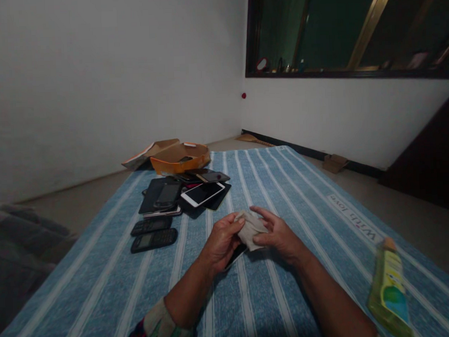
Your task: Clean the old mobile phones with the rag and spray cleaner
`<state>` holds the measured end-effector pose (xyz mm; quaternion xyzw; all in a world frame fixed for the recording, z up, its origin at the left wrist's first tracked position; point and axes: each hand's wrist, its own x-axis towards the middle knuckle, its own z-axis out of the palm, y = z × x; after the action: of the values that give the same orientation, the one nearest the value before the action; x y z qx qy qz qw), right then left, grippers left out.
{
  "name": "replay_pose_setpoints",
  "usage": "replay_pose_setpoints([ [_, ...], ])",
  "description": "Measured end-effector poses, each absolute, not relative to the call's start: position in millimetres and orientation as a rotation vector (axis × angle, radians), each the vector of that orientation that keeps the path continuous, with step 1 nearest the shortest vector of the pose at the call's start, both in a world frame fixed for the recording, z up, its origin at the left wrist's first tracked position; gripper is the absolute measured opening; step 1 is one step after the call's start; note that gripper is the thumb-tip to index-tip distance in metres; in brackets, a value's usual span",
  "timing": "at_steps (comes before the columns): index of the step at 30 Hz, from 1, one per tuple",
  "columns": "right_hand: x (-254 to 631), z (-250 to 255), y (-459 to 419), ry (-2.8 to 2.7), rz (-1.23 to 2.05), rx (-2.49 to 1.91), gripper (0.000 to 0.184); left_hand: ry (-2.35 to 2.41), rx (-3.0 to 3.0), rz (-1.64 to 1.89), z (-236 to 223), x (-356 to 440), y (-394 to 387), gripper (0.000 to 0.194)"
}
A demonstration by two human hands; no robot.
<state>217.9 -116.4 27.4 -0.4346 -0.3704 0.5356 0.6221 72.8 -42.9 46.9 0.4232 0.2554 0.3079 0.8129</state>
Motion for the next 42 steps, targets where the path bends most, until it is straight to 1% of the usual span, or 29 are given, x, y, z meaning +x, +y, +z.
replay_pose_setpoints([
  [3,218.8,25.5,-116.4,-0.87,1.231,-1.055,0.047,0.549,0.904,0.668,47.1,72.1,-42.8,0.037],
  [5,218.5,24.5,-116.4,-0.844,1.211,-1.091,0.038,0.55,0.901,0.681,46.9,72.2,-42.4,0.037],
  [11,217.4,25.1,-115.7,-0.855,1.053,-1.081,0.029,0.575,0.98,0.67,40.8,73.2,-39.0,0.039],
  [16,215.8,24.8,-114.7,-0.868,0.841,-1.307,0.024,0.676,1.136,0.717,35.4,71.1,-35.0,0.04],
  [19,211.5,26.2,-115.0,-0.965,0.718,-1.403,0.021,0.609,1.106,0.666,35.5,70.3,-35.9,0.039],
  [21,208.9,27.6,-115.4,-1.012,0.694,-1.433,0.019,0.561,1.058,0.643,36.0,70.5,-37.0,0.036],
  [25,208.6,28.2,-115.8,-1.017,0.743,-1.413,0.019,0.538,0.978,0.643,36.8,71.0,-36.8,0.032],
  [28,210.5,26.7,-115.4,-0.975,0.856,-1.327,0.024,0.536,0.924,0.584,38.4,69.8,-35.2,0.035],
  [33,211.1,24.4,-115.1,-0.868,1.049,-1.144,0.035,0.525,0.88,0.458,41.3,63.6,-33.1,0.043],
  [37,213.4,23.4,-114.9,-0.794,1.178,-1.028,0.051,0.521,0.91,0.419,40.6,60.2,-31.3,0.042],
  [39,215.4,22.6,-114.7,-0.792,1.197,-1.025,0.051,0.535,0.918,0.409,39.5,60.1,-30.1,0.042],
  [42,217.7,21.7,-114.6,-0.795,1.208,-1.063,0.043,0.562,0.91,0.407,38.1,61.4,-29.1,0.043],
])
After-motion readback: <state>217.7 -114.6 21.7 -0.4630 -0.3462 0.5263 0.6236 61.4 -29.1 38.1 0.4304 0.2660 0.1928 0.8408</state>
